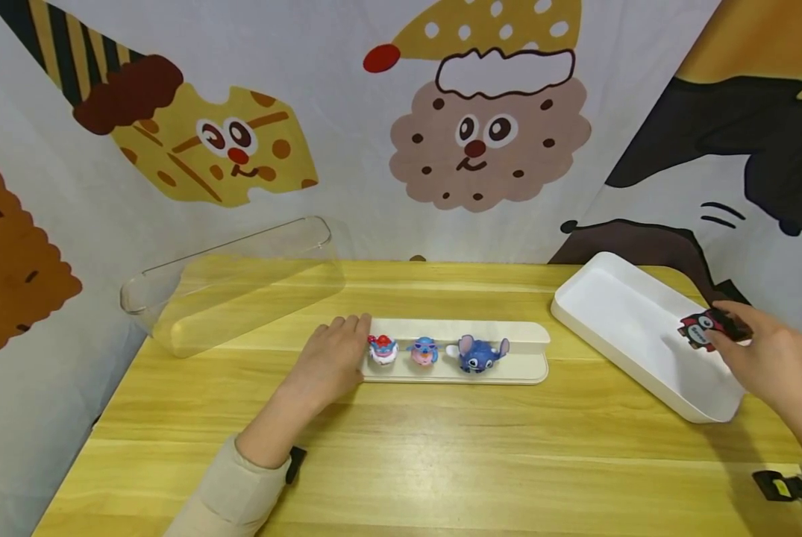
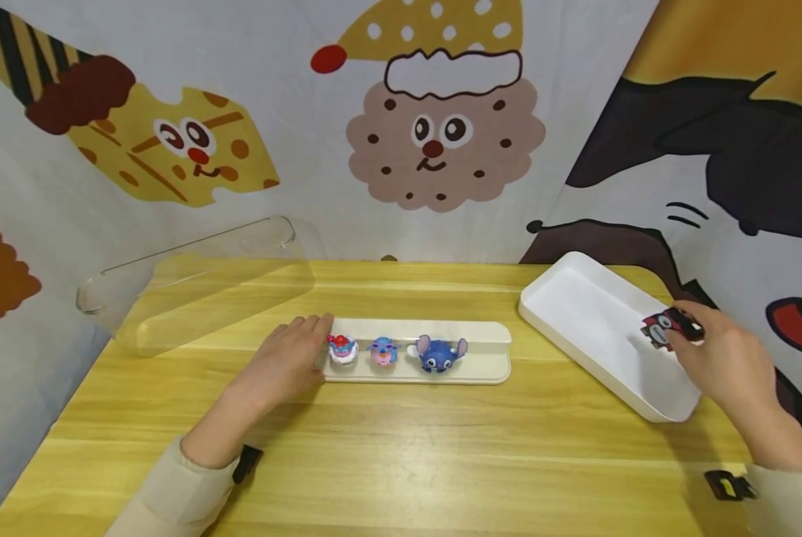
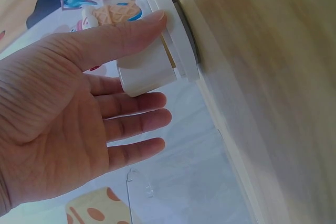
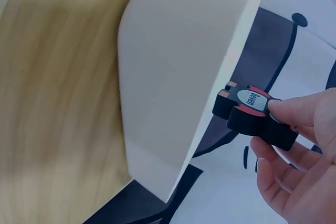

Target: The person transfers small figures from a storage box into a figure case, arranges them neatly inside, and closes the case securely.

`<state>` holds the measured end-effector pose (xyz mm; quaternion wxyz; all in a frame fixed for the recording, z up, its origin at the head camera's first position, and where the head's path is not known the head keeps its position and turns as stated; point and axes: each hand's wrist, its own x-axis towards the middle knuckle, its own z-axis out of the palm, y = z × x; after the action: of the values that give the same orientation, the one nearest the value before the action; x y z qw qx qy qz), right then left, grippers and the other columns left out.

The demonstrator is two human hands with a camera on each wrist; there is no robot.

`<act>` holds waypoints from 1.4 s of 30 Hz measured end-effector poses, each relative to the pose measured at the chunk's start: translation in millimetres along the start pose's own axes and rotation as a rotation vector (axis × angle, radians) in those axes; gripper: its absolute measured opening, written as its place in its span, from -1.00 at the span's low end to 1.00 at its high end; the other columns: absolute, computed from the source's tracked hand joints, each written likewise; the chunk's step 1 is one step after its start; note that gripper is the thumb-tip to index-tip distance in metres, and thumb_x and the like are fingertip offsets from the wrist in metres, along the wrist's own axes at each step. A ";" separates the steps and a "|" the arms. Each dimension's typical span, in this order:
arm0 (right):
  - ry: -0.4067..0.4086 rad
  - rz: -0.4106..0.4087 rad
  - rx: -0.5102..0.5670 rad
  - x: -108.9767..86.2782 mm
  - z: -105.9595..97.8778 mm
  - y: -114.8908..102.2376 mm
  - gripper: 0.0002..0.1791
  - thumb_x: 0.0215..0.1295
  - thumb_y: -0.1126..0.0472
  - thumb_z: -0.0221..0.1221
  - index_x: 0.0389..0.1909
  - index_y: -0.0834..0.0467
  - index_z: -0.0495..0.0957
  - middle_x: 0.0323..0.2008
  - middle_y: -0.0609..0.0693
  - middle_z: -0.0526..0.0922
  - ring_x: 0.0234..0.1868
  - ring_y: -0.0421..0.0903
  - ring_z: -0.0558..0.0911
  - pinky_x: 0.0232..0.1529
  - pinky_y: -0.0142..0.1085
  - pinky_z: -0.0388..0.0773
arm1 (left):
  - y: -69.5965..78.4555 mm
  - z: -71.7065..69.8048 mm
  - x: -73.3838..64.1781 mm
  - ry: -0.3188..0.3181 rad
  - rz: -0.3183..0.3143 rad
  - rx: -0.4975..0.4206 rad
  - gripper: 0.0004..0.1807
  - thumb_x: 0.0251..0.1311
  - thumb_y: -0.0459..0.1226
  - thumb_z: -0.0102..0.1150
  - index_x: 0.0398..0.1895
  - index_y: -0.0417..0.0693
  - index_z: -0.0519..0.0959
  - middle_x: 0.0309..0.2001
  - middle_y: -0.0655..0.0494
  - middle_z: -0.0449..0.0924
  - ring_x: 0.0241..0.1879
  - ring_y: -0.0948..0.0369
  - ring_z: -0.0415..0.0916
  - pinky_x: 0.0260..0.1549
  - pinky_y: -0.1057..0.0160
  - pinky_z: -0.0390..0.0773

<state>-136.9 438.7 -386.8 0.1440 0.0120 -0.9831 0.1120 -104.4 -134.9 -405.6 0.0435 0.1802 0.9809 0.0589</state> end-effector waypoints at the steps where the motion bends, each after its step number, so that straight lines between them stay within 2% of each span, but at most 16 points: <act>1: 0.005 -0.004 0.002 -0.3 0.0 -1.0 -0.47 0.22 0.44 0.36 0.19 0.49 0.45 -0.17 0.59 0.55 -0.35 0.42 0.56 -0.55 -0.15 0.34 | 0.1 0.2 -0.3 0.002 0.000 0.000 -0.05 0.04 -0.31 0.63 0.46 -0.40 0.32 0.22 -0.21 0.55 0.14 -0.08 0.52 0.16 -0.07 0.58; 8: 0.051 -0.026 0.013 -3.8 -0.8 -10.4 -0.45 0.21 0.43 0.37 0.22 0.46 0.47 -0.08 0.59 0.55 -0.30 0.48 0.56 -0.52 -0.06 0.36 | 1.0 1.2 -1.5 0.009 0.002 0.004 -0.07 0.04 -0.32 0.61 0.45 -0.39 0.33 0.20 -0.19 0.56 0.12 -0.07 0.53 0.14 -0.05 0.59; 14: 0.085 -0.055 0.026 -4.0 -2.4 -18.4 -0.46 0.18 0.44 0.38 0.19 0.43 0.50 -0.07 0.58 0.57 -0.32 0.49 0.58 -0.55 -0.06 0.37 | 1.8 1.8 -1.8 0.013 0.002 0.010 -0.09 0.02 -0.32 0.62 0.42 -0.38 0.34 0.16 -0.18 0.57 0.08 -0.06 0.53 0.10 -0.03 0.59; 23: 0.120 -0.099 0.054 -5.9 -5.5 -31.1 -0.47 0.11 0.49 0.41 0.14 0.43 0.53 -0.05 0.58 0.58 -0.57 0.34 0.58 -0.66 -0.25 0.31 | 1.6 1.1 -1.7 0.014 0.000 0.005 -0.09 0.02 -0.32 0.63 0.42 -0.38 0.34 0.17 -0.18 0.57 0.09 -0.07 0.53 0.11 -0.05 0.59; 30: 0.155 -0.154 0.089 -9.7 -8.6 -41.1 -0.45 0.04 0.53 0.43 0.12 0.44 0.55 -0.04 0.55 0.60 -0.56 0.35 0.59 -0.66 -0.53 0.19 | 1.3 1.8 -1.6 0.017 0.000 0.000 -0.10 0.02 -0.33 0.62 0.42 -0.38 0.35 0.16 -0.18 0.57 0.09 -0.07 0.53 0.11 -0.05 0.59; 36: 0.171 -0.177 0.103 -12.2 -10.3 -51.0 -0.42 0.03 0.54 0.43 0.14 0.46 0.56 -0.01 0.54 0.61 -0.51 0.36 0.58 -0.62 -0.60 0.18 | 1.4 2.6 -0.9 0.014 -0.003 0.001 -0.09 0.01 -0.33 0.63 0.42 -0.37 0.35 0.17 -0.18 0.57 0.10 -0.07 0.53 0.12 -0.06 0.59; 39: 0.191 -0.202 0.104 -12.6 -11.0 -54.6 -0.42 0.01 0.53 0.44 0.13 0.43 0.59 -0.02 0.51 0.63 -0.53 0.31 0.57 -0.62 -0.59 0.19 | 1.4 2.5 -0.9 0.012 -0.004 0.001 -0.09 0.01 -0.32 0.63 0.42 -0.37 0.34 0.17 -0.18 0.57 0.10 -0.07 0.53 0.12 -0.06 0.59; 41: 0.203 -0.218 0.106 -12.9 -11.3 -57.2 -0.42 -0.02 0.53 0.46 0.12 0.41 0.60 -0.03 0.47 0.65 -0.55 0.17 0.57 -0.60 -0.59 0.21 | 1.4 2.4 -1.1 0.011 -0.005 0.000 -0.08 0.01 -0.32 0.63 0.42 -0.38 0.34 0.17 -0.18 0.57 0.10 -0.07 0.53 0.13 -0.06 0.58; 42: 0.209 -0.223 0.109 -13.1 -11.4 -58.6 -0.42 -0.02 0.52 0.46 0.12 0.40 0.62 -0.03 0.45 0.67 -0.55 0.04 0.57 -0.58 -0.59 0.23 | 1.4 2.3 -1.2 0.010 -0.005 0.000 -0.08 0.01 -0.32 0.63 0.43 -0.38 0.34 0.18 -0.18 0.57 0.11 -0.07 0.52 0.13 -0.06 0.58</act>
<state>-117.9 384.0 -367.2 0.2561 0.1173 -0.9478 0.1493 -102.6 -133.8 -407.5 0.0388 0.1773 0.9816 0.0598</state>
